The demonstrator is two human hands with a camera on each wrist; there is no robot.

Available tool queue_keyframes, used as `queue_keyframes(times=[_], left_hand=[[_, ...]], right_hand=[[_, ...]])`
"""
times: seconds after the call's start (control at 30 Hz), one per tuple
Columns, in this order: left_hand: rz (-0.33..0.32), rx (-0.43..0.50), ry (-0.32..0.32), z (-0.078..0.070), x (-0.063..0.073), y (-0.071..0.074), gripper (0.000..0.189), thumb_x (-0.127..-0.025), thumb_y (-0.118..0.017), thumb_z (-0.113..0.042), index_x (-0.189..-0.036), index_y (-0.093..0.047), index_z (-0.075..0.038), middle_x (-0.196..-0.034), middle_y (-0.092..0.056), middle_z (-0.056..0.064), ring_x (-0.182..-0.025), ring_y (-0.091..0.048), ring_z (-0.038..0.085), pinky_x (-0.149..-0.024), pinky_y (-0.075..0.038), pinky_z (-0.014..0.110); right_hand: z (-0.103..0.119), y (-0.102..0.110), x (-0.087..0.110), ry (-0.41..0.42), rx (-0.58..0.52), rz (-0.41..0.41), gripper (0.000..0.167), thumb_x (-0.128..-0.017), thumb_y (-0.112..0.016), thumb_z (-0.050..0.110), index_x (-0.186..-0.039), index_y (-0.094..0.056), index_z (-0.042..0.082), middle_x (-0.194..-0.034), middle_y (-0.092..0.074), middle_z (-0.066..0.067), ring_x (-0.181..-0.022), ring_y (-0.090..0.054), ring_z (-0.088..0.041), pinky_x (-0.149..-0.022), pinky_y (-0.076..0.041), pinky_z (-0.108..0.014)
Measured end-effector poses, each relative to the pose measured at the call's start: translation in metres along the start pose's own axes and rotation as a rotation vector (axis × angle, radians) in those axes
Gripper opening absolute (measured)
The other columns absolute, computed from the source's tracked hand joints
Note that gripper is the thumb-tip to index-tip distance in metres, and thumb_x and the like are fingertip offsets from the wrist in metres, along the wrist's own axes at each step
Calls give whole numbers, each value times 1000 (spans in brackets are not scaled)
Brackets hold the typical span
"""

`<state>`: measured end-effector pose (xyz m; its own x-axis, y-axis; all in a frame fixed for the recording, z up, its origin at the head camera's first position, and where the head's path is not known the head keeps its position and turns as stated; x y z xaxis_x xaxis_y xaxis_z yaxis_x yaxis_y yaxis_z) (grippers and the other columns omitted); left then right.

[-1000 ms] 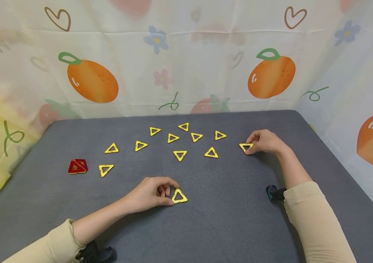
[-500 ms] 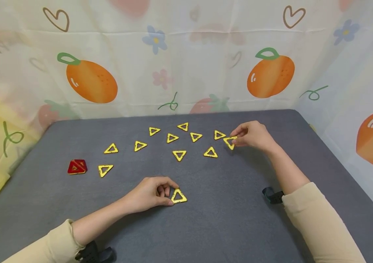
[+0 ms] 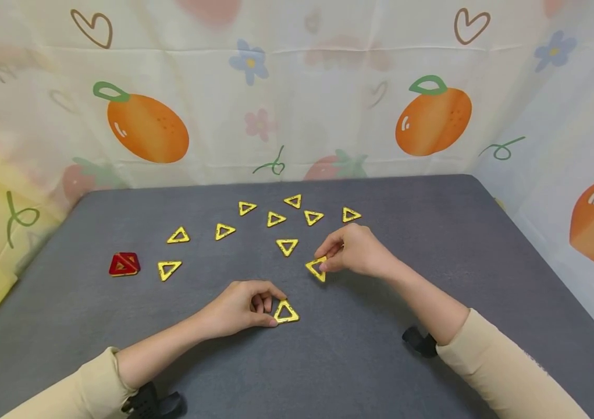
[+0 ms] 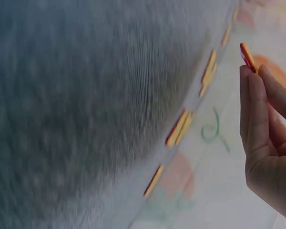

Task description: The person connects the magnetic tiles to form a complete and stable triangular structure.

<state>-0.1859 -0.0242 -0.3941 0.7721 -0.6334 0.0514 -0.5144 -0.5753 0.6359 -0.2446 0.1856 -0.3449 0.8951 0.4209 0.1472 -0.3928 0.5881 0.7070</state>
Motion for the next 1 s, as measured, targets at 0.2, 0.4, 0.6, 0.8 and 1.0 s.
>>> queue_keyframes(times=[0.2,0.4,0.6,0.8,1.0], left_hand=[[-7,1,-8,0,-1,0,33,-81,-81,-14,-111,-70,-10,-79,-61,-1,-58,-52,0,-58,-46,18],[-11,-4,-10,0,-2,1,33,-80,-82,-13,-111,-70,-9,-78,-61,-1,-57,-51,0,-57,-46,18],[-14,-10,-15,-1,-2,1,33,-79,-82,-12,-110,-70,-8,-77,-61,-1,-56,-50,0,-55,-45,17],[-21,-13,-13,-1,-3,1,32,-78,-83,-12,-108,-71,-9,-76,-61,-1,-56,-48,0,-55,-44,17],[-26,-8,3,-1,-2,1,30,-78,-83,-11,-105,-71,-9,-76,-63,-1,-58,-49,0,-55,-44,17]], right_hand=[[12,-23,1,41,-8,66,18,-77,-84,18,-95,-79,17,-84,-77,2,-72,-69,-8,-62,-54,-27],[17,-37,1,65,-17,82,17,-76,-85,19,-91,-80,19,-80,-77,4,-69,-71,-7,-60,-55,-26],[21,-47,2,114,-24,106,15,-77,-84,15,-91,-79,13,-78,-77,0,-67,-69,-6,-59,-56,-26],[27,-51,3,169,10,99,14,-76,-84,14,-89,-79,12,-77,-76,1,-66,-67,-3,-58,-54,-22],[27,-55,4,179,8,108,14,-75,-85,18,-87,-79,15,-75,-75,3,-64,-65,-3,-56,-52,-22]])
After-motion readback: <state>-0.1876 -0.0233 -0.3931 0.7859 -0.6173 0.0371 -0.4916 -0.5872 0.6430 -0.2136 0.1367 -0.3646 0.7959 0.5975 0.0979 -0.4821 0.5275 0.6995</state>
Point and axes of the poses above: each hand's wrist, its own x-axis away from the middle knuckle, its own y-axis out of the back of the hand, z = x × y, the point moved 6 cm from there along -x, towards the middle knuckle
